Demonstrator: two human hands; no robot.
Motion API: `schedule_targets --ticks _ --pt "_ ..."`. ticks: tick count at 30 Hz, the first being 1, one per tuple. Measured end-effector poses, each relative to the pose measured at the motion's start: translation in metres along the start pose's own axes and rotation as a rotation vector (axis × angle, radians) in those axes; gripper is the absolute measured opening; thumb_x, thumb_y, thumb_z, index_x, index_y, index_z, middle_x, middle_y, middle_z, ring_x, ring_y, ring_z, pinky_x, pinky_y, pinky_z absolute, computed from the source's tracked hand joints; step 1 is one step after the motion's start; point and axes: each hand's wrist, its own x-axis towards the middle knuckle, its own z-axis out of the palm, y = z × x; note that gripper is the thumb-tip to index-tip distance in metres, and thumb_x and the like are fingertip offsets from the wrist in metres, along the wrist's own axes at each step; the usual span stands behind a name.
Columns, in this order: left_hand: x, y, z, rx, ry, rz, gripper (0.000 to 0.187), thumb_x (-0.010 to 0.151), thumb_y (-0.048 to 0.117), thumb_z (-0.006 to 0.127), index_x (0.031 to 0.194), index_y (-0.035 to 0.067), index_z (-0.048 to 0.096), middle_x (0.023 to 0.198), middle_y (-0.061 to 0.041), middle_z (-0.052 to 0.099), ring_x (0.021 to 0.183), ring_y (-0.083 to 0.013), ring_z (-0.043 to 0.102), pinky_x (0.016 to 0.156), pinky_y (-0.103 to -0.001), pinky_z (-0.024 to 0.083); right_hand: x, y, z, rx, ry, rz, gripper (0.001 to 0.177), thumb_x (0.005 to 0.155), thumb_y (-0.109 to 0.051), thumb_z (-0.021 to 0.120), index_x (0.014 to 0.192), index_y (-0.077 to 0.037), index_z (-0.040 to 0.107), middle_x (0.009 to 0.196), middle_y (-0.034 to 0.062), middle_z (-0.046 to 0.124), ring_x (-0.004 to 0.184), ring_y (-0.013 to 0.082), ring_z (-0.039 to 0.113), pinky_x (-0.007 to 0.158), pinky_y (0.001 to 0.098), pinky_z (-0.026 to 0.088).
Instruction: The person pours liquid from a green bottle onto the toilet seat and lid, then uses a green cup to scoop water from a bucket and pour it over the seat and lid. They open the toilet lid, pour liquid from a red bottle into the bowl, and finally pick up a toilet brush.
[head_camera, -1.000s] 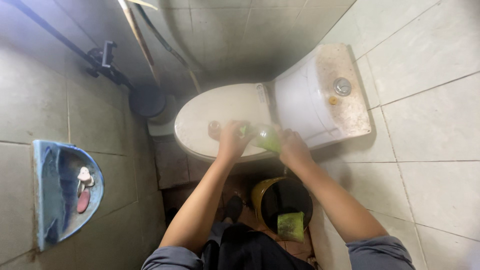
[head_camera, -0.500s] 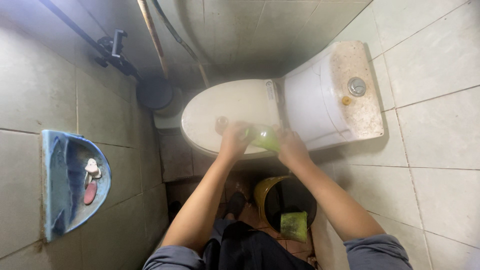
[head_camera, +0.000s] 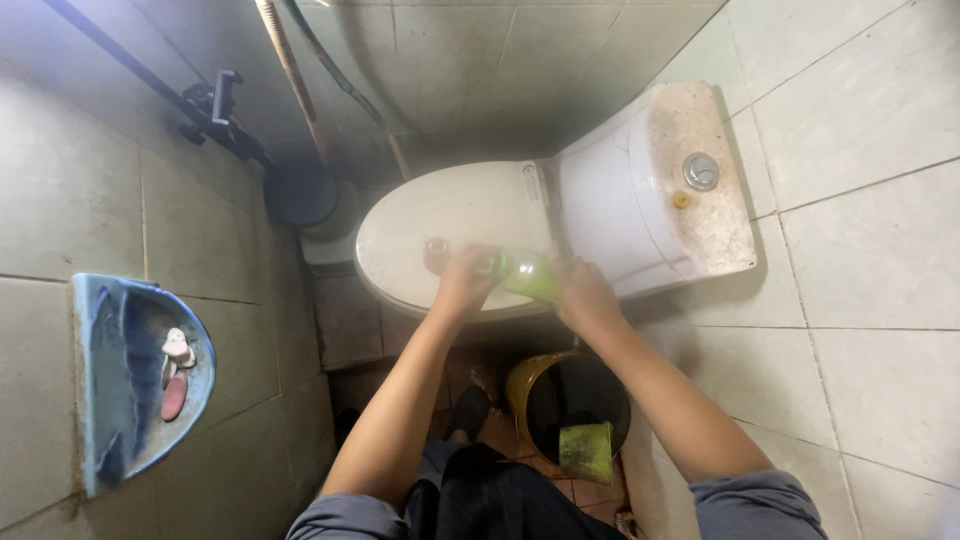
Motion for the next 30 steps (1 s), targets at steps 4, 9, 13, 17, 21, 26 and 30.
schedule_targets --ticks 4,9,13,17,21,26,30 --pt "0.0 0.004 -0.002 0.082 -0.015 0.002 0.044 0.085 0.032 0.076 0.112 -0.001 0.07 0.103 -0.016 0.068 0.091 -0.0297 0.07 0.078 -0.038 0.057 -0.007 0.007 0.001 -0.018 0.041 -0.046 0.087 0.076 0.0 0.074 0.153 -0.014 0.035 0.115 0.0204 0.063 0.108 0.0417 0.06 0.093 0.0493 0.051" --pt "0.0 0.023 -0.003 0.305 -0.061 -0.219 0.044 0.094 0.041 0.069 0.092 -0.003 0.072 0.082 -0.018 0.072 0.076 -0.0322 0.069 0.074 -0.043 0.053 -0.009 0.013 0.004 -0.025 0.114 -0.099 0.087 0.075 0.004 0.072 0.152 -0.015 0.037 0.114 0.0198 0.064 0.107 0.0415 0.06 0.092 0.0483 0.05" --pt "0.008 0.03 -0.006 0.359 -0.177 -0.142 0.039 0.096 0.037 0.065 0.092 -0.001 0.07 0.084 -0.019 0.072 0.074 -0.0307 0.067 0.072 -0.043 0.052 -0.01 0.012 -0.003 0.018 0.096 -0.08 0.082 0.079 0.003 0.07 0.152 -0.014 0.037 0.111 0.0198 0.064 0.106 0.0415 0.06 0.092 0.0486 0.05" --pt "0.007 0.029 -0.002 0.382 -0.144 -0.091 0.037 0.092 0.035 0.068 0.091 -0.002 0.069 0.083 -0.02 0.07 0.074 -0.0328 0.067 0.071 -0.044 0.052 -0.015 0.01 -0.011 -0.009 0.088 -0.063 0.083 0.079 0.006 0.067 0.154 -0.015 0.037 0.11 0.0192 0.065 0.105 0.041 0.06 0.093 0.0483 0.05" --pt "0.009 0.028 0.005 0.442 -0.124 -0.048 0.039 0.099 0.036 0.065 0.091 -0.002 0.066 0.085 -0.021 0.068 0.077 -0.0362 0.064 0.075 -0.045 0.051 -0.019 0.005 -0.017 0.014 0.115 -0.062 0.083 0.078 0.007 0.066 0.152 -0.017 0.038 0.112 0.0183 0.065 0.108 0.0408 0.06 0.093 0.0477 0.05" --pt "0.018 0.032 0.005 0.454 -0.243 -0.051 0.025 0.1 0.023 0.057 0.098 0.0 0.067 0.095 -0.018 0.07 0.085 -0.032 0.067 0.079 -0.043 0.052 -0.016 0.001 -0.026 0.075 0.029 0.005 0.086 0.075 0.003 0.072 0.15 -0.018 0.037 0.116 0.018 0.064 0.111 0.0399 0.06 0.095 0.0482 0.05" --pt "0.013 0.041 0.0 0.249 -0.199 0.226 0.022 0.094 0.012 0.055 0.102 0.001 0.072 0.101 -0.017 0.071 0.091 -0.0335 0.068 0.082 -0.042 0.053 -0.019 0.005 -0.031 0.078 0.045 -0.028 0.079 0.081 -0.002 0.073 0.151 -0.017 0.038 0.116 0.0191 0.065 0.111 0.0412 0.06 0.094 0.0496 0.051"
